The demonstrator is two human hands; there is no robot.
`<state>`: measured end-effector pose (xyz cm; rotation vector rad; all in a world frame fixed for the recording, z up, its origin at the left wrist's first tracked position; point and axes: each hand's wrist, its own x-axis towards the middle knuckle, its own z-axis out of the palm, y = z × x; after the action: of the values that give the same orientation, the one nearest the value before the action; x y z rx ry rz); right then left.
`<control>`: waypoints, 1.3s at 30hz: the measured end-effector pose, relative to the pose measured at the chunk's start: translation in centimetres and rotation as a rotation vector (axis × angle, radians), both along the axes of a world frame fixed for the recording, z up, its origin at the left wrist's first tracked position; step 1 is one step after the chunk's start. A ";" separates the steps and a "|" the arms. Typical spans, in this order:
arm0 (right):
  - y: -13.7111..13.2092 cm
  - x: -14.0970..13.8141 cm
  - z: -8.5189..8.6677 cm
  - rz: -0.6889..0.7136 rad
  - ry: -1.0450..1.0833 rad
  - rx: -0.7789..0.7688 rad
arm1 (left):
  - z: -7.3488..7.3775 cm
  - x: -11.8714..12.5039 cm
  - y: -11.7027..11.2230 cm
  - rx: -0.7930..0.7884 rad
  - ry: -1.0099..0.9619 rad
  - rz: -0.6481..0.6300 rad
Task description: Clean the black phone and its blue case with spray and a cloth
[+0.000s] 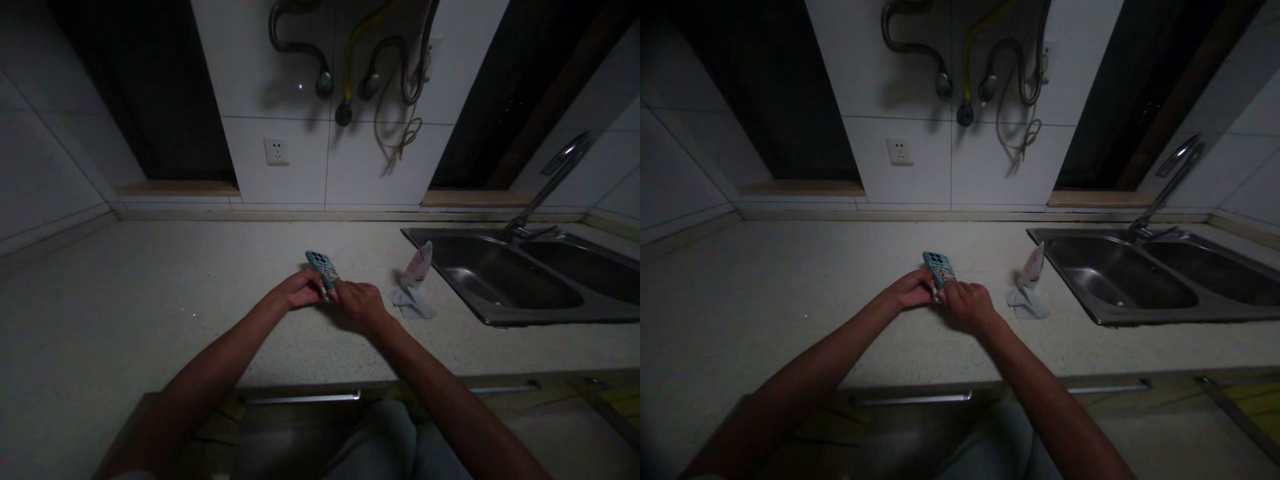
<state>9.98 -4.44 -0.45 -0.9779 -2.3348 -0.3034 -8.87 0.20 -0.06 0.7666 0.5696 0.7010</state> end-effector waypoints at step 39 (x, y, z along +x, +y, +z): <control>0.5 1.1 0.7 -0.027 0.100 -0.444 | 0.0 -0.1 0.0 -0.155 0.046 0.119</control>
<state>11.12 -3.97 0.26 -1.1979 -2.3439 0.2623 -8.92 0.25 -0.07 0.6092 0.7079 0.7409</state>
